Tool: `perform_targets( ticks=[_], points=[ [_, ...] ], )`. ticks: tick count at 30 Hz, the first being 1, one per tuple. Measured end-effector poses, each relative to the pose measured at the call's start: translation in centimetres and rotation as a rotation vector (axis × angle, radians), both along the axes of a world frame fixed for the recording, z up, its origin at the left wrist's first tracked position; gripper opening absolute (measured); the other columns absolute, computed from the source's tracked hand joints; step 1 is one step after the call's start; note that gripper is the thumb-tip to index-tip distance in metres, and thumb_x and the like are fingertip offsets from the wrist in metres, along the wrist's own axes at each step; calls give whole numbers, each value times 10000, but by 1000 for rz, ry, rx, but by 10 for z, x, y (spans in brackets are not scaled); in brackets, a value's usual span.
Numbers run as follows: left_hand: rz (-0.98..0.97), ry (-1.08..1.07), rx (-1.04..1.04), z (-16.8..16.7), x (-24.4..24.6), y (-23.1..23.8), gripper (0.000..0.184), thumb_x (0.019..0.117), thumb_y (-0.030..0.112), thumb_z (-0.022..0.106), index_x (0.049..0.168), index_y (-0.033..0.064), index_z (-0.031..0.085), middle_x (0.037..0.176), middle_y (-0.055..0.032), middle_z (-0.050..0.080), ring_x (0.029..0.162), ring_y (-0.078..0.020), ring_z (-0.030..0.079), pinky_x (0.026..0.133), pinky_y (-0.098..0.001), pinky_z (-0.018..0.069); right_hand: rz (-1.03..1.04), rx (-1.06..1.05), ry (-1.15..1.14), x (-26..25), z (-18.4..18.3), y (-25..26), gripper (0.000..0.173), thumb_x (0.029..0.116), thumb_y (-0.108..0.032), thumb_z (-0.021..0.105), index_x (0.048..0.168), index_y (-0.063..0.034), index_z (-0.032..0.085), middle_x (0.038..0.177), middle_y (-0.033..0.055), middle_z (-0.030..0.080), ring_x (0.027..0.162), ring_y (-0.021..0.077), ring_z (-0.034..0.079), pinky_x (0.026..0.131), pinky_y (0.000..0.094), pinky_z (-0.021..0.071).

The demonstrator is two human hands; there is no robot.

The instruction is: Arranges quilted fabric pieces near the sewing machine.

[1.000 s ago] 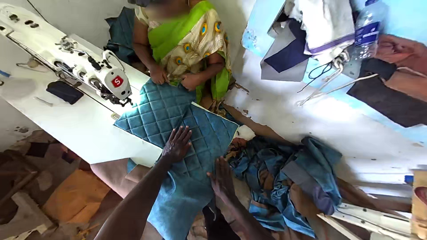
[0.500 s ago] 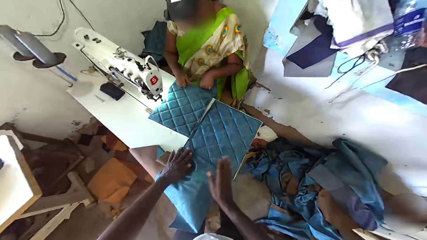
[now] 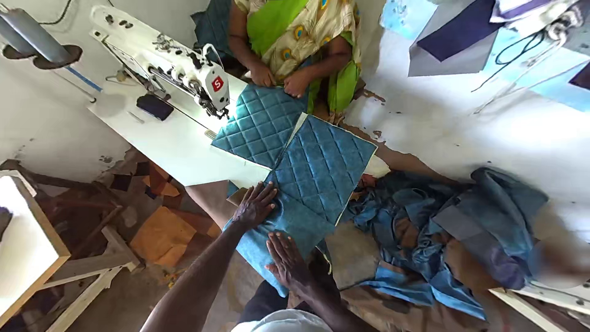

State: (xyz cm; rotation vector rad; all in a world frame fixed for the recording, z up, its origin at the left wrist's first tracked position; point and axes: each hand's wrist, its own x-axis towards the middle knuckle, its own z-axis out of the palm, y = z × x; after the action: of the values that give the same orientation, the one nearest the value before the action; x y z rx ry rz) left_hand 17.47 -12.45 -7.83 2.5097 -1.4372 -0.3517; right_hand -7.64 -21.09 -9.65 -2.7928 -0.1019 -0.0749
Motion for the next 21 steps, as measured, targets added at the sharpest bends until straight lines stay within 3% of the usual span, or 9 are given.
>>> perform_targets(
  ticks=[5,8,10,12,13,14,16,18,21],
  points=[
    [-12,-44,-8,-7,-1,-1,556,1093,501,240,1612,323,332,1708,108,181,1587,-224,117,1261,-547,174,-117,59,39,-51,-2,-10,735,1044,-599,358,1609,-130,339,1693,76,268,1554,321,258,1233,601,244],
    [10,-49,9,2,-5,-2,570,1086,516,244,1618,325,315,1717,96,148,1589,-215,98,1267,-554,153,-412,260,4,-67,2,-14,858,976,-637,506,1546,-2,411,1628,218,349,1528,352,308,1252,542,261],
    [77,-70,0,4,-11,-3,602,1071,554,277,1615,301,327,1719,16,168,1585,-247,133,1265,-576,149,-751,458,-25,-64,-8,-20,1080,877,-676,644,1553,95,304,1602,283,348,1503,345,356,1237,489,319],
    [187,-126,-75,-2,-21,0,675,1040,618,324,1603,247,362,1692,-107,241,1563,-338,201,1250,-623,136,-996,881,17,-46,-14,-33,1229,792,-593,794,1612,40,132,1599,239,371,1456,272,430,1186,436,405],
    [253,-153,-108,-5,-28,3,712,1028,644,337,1596,218,376,1677,-151,264,1553,-371,216,1249,-632,119,-1036,1117,66,-35,-14,-42,1227,779,-519,839,1628,-25,105,1588,205,400,1426,238,470,1157,430,448],
    [319,-176,-137,-8,-35,6,738,1021,660,338,1585,190,398,1658,-181,294,1541,-399,236,1242,-645,118,-1025,1305,138,-24,-10,-51,1147,797,-466,845,1618,-54,158,1556,181,447,1395,222,501,1138,435,470],
    [419,-185,-145,-13,-51,12,754,1022,662,322,1576,159,415,1636,-192,337,1528,-421,258,1225,-668,140,-972,1536,280,-7,1,-63,877,823,-379,844,1499,-48,394,1396,141,595,1271,205,598,1064,435,523],
    [469,-155,-140,-15,-64,16,744,1030,642,318,1568,140,426,1620,-196,367,1522,-423,274,1214,-675,171,-981,1566,378,0,6,-71,718,798,-307,867,1366,-15,538,1278,141,663,1190,213,643,1028,436,544],
    [481,-52,-149,-6,-76,21,779,1020,651,321,1559,100,430,1613,-210,369,1517,-423,285,1213,-664,194,-995,1556,386,-10,16,-77,689,831,-264,832,1375,17,516,1330,177,614,1250,237,591,1066,446,503]
  ],
)
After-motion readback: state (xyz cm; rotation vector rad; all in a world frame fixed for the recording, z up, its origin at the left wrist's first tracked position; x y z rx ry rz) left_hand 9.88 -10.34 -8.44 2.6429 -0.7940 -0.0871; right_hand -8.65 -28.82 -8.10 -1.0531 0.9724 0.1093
